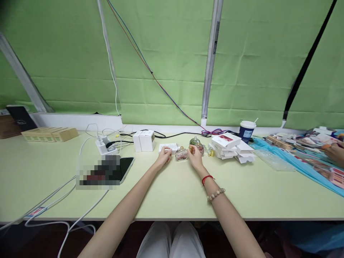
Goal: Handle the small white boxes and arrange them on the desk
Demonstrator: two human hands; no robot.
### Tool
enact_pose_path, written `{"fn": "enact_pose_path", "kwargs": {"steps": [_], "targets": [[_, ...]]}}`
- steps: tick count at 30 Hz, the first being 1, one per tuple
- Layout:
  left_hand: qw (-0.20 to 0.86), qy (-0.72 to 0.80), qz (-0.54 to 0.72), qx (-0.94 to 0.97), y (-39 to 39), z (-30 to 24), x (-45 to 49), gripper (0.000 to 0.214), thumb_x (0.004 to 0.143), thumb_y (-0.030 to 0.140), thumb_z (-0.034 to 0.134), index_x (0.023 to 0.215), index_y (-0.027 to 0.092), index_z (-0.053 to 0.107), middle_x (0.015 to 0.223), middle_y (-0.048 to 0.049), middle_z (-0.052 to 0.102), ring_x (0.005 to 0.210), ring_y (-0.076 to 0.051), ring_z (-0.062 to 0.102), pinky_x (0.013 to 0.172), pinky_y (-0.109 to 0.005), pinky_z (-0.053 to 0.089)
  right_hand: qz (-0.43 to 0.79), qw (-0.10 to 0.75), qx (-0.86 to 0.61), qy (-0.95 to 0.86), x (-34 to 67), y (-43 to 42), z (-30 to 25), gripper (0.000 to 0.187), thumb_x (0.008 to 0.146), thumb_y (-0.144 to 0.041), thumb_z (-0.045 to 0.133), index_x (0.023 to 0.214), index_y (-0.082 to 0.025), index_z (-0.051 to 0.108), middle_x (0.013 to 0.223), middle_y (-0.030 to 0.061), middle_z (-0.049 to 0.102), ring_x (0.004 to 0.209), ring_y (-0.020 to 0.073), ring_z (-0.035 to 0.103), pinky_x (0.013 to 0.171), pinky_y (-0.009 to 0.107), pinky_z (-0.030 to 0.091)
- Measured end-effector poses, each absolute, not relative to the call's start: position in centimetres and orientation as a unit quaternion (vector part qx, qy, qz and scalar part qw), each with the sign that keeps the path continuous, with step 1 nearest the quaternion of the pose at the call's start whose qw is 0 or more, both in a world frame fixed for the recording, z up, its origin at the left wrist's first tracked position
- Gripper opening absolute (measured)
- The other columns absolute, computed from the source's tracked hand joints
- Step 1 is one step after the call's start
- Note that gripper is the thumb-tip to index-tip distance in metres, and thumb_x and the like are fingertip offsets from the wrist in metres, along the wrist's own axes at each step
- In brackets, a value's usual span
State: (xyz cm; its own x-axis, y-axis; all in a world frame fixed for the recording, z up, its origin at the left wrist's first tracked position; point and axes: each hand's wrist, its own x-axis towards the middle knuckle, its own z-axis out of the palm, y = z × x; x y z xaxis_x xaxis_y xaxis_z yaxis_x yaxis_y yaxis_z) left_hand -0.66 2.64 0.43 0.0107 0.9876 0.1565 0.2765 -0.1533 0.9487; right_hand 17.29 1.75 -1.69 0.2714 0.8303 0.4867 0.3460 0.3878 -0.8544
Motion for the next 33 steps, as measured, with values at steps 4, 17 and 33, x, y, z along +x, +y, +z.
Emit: {"fn": "enact_pose_path", "kwargs": {"steps": [4, 17, 33], "targets": [[0.461, 0.457, 0.518, 0.557, 2.7, 0.7, -0.5, 0.036, 0.072, 0.028, 0.064, 0.104, 0.015, 0.052, 0.078, -0.0016, 0.058, 0.043, -0.004, 0.045, 0.039, -0.017, 0.029, 0.182, 0.608, -0.516, -0.575, 17.5, 1.9, -1.8, 0.045, 0.070, -0.042, 0.052, 0.103, -0.012, 0.058, 0.095, 0.0117, 0.063, 0.086, 0.0224, 0.057, 0.083, 0.038, 0.043], [0.543, 0.441, 0.528, 0.482, 1.9, 1.8, -0.4, 0.026, 0.069, 0.020, 0.069, 0.094, 0.013, 0.069, 0.101, -0.0106, 0.066, 0.053, -0.006, 0.054, 0.041, -0.016, 0.033, 0.099, 0.582, -0.555, -0.585, 18.0, 1.9, -1.9, 0.036, 0.069, -0.033, 0.054, 0.098, -0.014, 0.062, 0.090, 0.0097, 0.064, 0.081, 0.0216, 0.058, 0.079, 0.037, 0.045], [0.649, 0.378, 0.575, 0.324, 1.9, 2.4, -0.7, 0.043, 0.072, 0.000, 0.061, 0.113, 0.013, 0.054, 0.082, -0.0050, 0.065, 0.074, -0.007, 0.064, 0.061, -0.010, 0.047, 0.103, 0.577, -0.579, -0.567, 17.9, 1.2, -1.3, 0.035, 0.069, -0.036, 0.057, 0.098, -0.016, 0.062, 0.086, 0.0072, 0.064, 0.077, 0.0202, 0.058, 0.075, 0.035, 0.046]]}}
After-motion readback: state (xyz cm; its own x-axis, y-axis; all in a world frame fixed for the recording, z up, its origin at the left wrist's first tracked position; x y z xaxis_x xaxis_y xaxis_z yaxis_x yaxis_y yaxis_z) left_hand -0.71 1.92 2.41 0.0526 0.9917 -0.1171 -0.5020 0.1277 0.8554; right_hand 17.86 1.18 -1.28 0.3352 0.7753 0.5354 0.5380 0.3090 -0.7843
